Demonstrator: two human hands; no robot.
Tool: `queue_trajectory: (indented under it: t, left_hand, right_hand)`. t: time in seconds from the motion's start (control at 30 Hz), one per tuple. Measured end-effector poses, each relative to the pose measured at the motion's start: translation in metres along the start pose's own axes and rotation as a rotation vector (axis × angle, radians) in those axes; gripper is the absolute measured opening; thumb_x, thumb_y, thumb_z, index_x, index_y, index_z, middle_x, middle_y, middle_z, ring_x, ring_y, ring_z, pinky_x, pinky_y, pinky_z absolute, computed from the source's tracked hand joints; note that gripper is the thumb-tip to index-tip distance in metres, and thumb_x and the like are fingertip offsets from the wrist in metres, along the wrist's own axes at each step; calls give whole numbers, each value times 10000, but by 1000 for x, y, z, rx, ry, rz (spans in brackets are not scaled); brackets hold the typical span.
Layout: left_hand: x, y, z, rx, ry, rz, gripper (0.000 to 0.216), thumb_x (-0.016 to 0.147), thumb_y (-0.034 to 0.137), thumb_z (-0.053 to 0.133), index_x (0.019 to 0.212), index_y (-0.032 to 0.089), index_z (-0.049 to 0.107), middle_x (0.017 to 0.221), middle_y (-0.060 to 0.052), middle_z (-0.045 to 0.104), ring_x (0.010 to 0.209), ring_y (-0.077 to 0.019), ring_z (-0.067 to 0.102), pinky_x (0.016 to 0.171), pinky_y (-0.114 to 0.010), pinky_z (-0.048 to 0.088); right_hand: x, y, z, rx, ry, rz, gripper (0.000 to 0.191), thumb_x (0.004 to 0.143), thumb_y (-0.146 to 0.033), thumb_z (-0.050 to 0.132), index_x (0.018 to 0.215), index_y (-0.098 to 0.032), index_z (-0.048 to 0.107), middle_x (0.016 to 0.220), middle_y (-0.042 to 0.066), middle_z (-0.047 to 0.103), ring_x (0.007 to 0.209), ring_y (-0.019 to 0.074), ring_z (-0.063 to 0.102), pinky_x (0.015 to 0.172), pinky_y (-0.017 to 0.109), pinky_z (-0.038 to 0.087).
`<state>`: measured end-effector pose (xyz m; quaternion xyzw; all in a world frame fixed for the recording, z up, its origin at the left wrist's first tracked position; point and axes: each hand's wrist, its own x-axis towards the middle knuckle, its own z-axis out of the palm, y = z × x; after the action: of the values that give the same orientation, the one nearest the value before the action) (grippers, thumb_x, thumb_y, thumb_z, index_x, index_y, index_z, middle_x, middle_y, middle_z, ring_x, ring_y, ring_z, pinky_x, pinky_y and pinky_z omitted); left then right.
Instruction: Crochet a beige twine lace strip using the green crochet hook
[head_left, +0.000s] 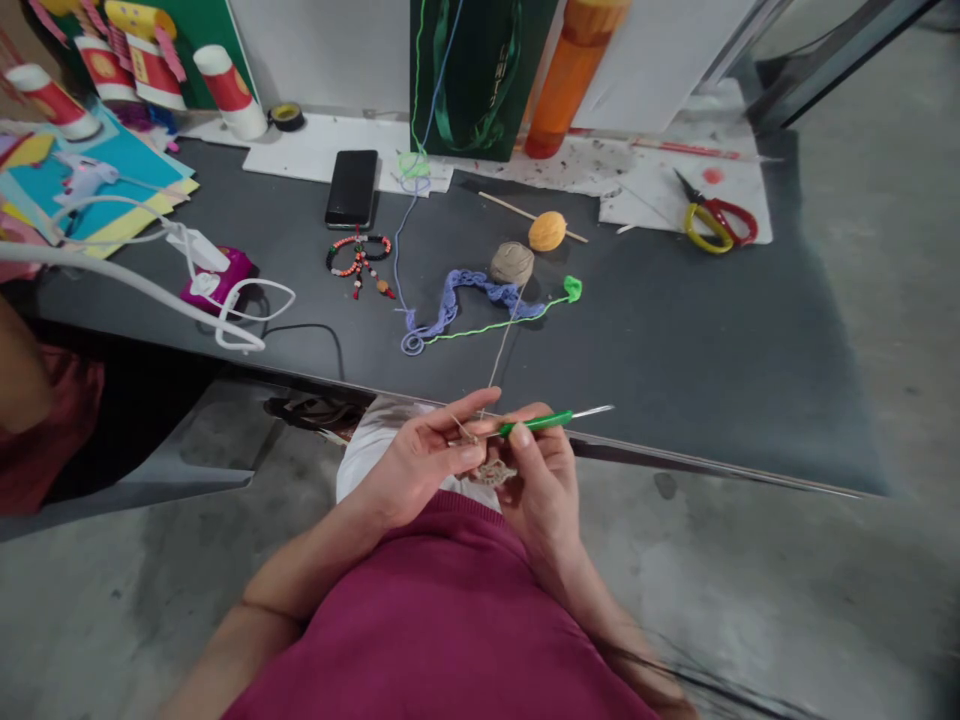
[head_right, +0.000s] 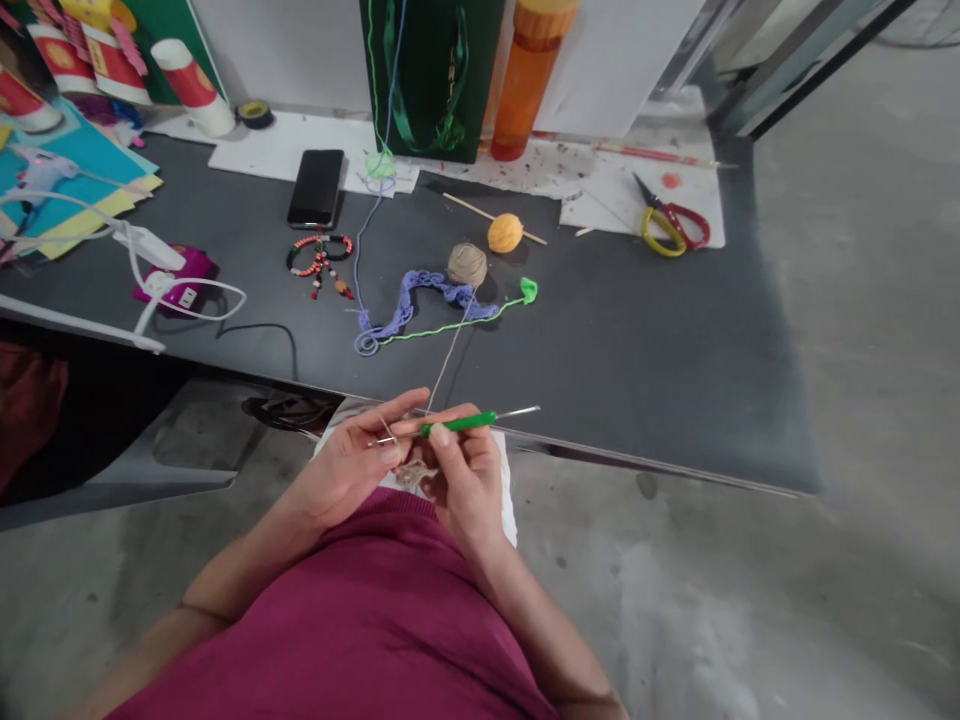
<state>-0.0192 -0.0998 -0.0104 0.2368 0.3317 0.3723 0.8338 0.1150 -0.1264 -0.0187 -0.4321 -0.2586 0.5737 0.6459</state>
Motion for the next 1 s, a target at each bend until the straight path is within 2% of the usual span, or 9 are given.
queue_trajectory:
  t: [0.07,0.13,0.3,0.4,0.57,0.7,0.83,1.0]
  left_hand:
    - [1,-1,-1,35,20,44,549,722,265,955,1251,303,813,1009,-27,808,881,-151,681,884,-326,518]
    - [1,-1,-2,61,40,82,555,723,247,948,1256,316,810,959,-1,788,851,-131,659,880,-316,511]
    - [2,0,-3,57,60,151,533,757,330,918,1272,257,802,985,-31,785,917,-174,676,927,-354,523]
    - [3,-3,-1,66,93,183,539,759,301,927,1280,259,794,993,-27,790,934,-173,683,927,-341,535]
    - [3,-8,-2,75,100,232,625,765,262,929,1363,279,750,924,-5,784,838,-141,670,837,-300,558]
    - [4,-9,-4,69,68,177,635,742,271,947,1350,278,761,924,-6,771,776,-116,638,781,-284,560]
    - [4,-6,-2,47,65,128,623,733,286,955,1329,283,774,915,-2,755,778,-118,642,765,-281,554]
    - [4,-2,-2,27,66,80,709,728,284,952,1400,268,725,882,11,730,756,-108,630,757,-269,529]
  right_hand:
    - [0,4,3,-3,-8,-93,245,870,-456,828,853,-259,683,687,-36,776,477,127,677,370,190,478]
    - [1,7,4,-25,9,-136,203,886,-421,817,855,-258,701,703,-30,793,479,126,681,390,194,504]
    - [1,5,2,-136,50,-159,178,917,-403,778,870,-250,699,731,-11,811,457,117,645,359,191,446]
    - [-1,4,1,-175,33,-218,122,949,-348,749,889,-250,705,790,-7,837,407,93,573,336,192,397]
    - [-3,6,2,-289,34,-386,75,967,-312,738,939,-242,738,905,25,870,385,88,549,350,217,435]
    - [-4,7,2,-290,60,-452,45,982,-291,731,978,-263,766,902,9,871,392,87,559,384,224,452]
    - [-3,8,1,-303,69,-425,60,971,-315,744,964,-268,779,893,10,869,388,88,553,373,224,448]
    - [0,8,-1,-154,41,-302,56,934,-327,784,916,-282,756,864,-12,866,406,88,571,336,194,426]
